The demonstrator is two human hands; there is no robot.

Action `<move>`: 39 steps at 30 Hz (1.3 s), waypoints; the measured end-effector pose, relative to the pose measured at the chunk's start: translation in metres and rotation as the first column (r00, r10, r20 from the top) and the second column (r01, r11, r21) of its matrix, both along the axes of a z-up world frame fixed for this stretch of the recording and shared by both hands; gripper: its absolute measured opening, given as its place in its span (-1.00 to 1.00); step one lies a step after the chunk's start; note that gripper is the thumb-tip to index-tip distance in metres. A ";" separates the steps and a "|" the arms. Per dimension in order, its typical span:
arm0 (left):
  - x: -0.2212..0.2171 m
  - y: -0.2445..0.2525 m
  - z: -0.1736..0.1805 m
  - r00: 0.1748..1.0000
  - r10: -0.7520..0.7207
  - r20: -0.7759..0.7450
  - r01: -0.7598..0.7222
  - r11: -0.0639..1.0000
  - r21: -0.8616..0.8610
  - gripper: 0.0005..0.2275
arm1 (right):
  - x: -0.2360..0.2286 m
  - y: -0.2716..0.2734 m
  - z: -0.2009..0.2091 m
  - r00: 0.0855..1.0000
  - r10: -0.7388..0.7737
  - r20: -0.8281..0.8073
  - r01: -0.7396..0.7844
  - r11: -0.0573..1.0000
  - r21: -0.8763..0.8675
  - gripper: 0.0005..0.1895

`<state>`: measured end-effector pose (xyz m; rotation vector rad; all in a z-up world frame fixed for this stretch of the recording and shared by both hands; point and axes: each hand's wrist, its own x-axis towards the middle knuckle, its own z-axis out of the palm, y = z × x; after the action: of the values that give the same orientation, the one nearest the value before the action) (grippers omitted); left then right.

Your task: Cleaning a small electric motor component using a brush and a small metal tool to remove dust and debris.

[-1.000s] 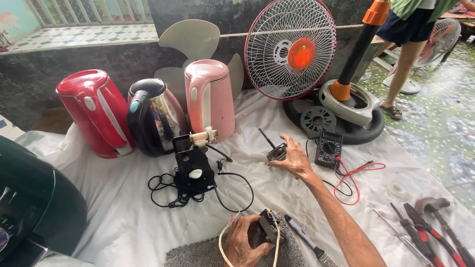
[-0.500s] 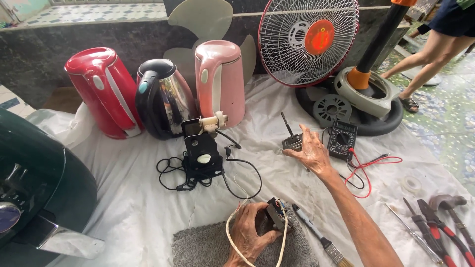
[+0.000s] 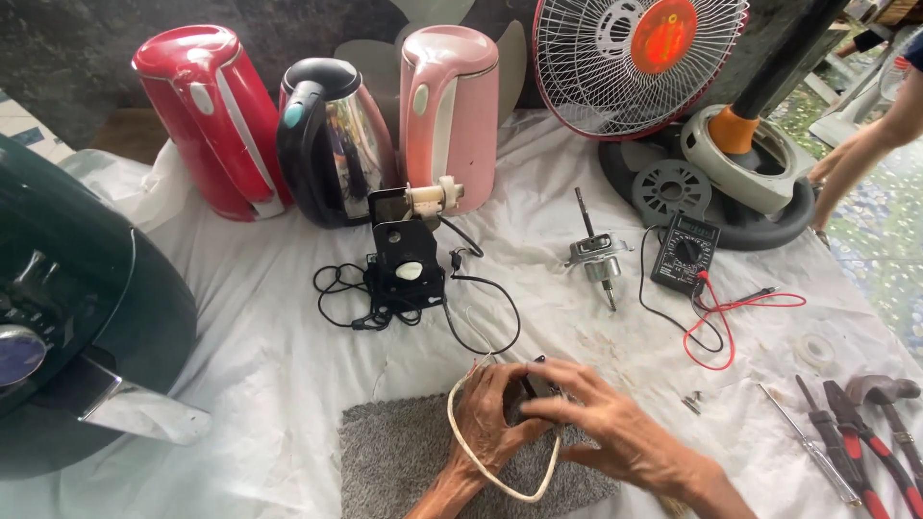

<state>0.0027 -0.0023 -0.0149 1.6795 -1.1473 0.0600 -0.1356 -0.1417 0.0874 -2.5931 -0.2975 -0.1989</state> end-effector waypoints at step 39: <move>0.001 0.004 -0.001 0.858 0.114 -0.501 -0.184 0.978 -0.093 -0.83 | 0.144 -0.087 0.060 0.747 -0.594 0.299 0.426 0.772 0.472 -0.88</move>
<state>0.0038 0.0017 -0.0163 1.5354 -0.6103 -0.1823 0.0087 -0.2290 0.1476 -2.1520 0.3144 -0.9527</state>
